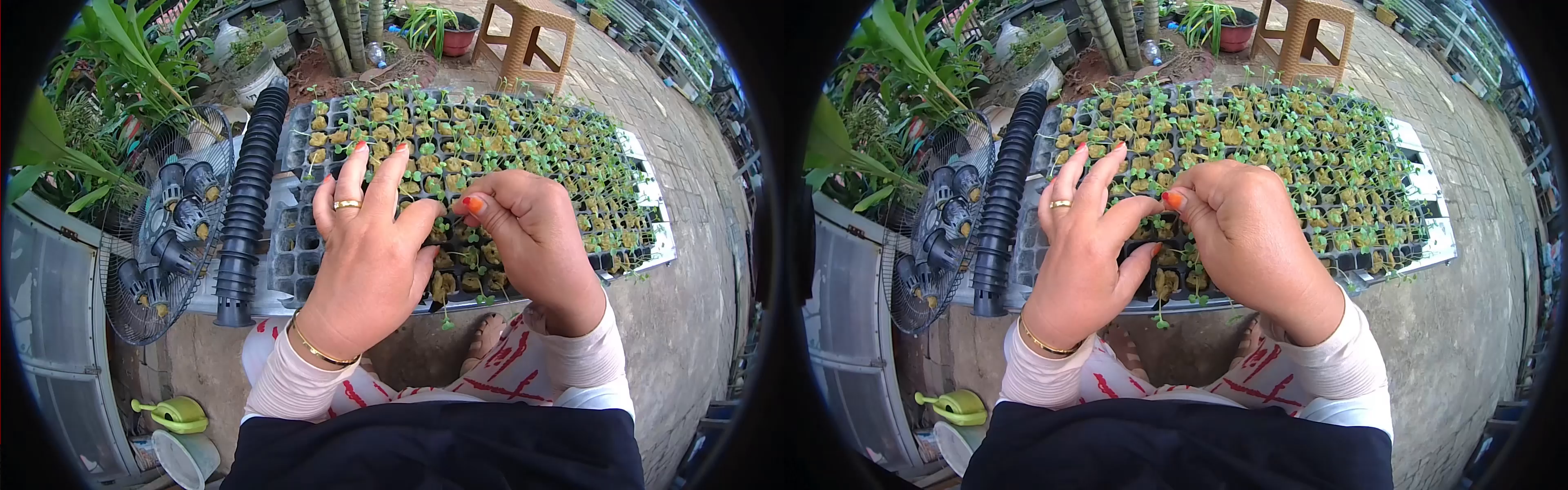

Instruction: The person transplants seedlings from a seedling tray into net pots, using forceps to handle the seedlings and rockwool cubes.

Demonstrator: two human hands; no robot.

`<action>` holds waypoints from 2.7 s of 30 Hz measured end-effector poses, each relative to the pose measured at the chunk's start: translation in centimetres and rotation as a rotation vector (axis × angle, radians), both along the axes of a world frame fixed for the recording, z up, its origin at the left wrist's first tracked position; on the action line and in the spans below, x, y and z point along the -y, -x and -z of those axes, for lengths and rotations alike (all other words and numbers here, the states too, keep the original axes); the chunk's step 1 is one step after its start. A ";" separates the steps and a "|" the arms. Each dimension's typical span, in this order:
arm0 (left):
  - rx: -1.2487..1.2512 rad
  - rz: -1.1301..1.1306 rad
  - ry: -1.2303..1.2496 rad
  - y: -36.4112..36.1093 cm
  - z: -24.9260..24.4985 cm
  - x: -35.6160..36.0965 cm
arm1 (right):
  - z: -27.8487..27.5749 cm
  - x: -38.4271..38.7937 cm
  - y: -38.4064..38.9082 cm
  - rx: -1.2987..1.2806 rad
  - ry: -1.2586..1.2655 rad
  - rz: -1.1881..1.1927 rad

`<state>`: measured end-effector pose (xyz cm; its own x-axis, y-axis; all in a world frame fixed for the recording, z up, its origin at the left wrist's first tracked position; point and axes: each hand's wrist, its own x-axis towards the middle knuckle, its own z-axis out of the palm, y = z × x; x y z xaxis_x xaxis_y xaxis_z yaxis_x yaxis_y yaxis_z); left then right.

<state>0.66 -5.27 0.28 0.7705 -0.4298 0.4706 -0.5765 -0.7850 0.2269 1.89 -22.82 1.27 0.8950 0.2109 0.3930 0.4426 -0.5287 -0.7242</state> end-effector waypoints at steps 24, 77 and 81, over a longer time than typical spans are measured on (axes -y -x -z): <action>-0.057 0.013 0.043 -0.1 -0.1 -0.4 | 0.7 0.4 -0.1 -0.050 0.102 -0.064; 0.174 -0.098 -0.036 0.1 1.0 1.5 | -0.1 1.4 0.7 -0.069 0.012 -0.093; 0.195 -0.081 -0.009 0.1 0.8 1.3 | -0.8 1.5 1.0 -0.085 -0.085 -0.091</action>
<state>0.56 -6.59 -0.49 0.6973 -0.3751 0.6108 -0.5438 -0.8320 0.1099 0.84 -24.28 2.06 0.9045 0.2619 0.3365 0.4211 -0.4246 -0.8015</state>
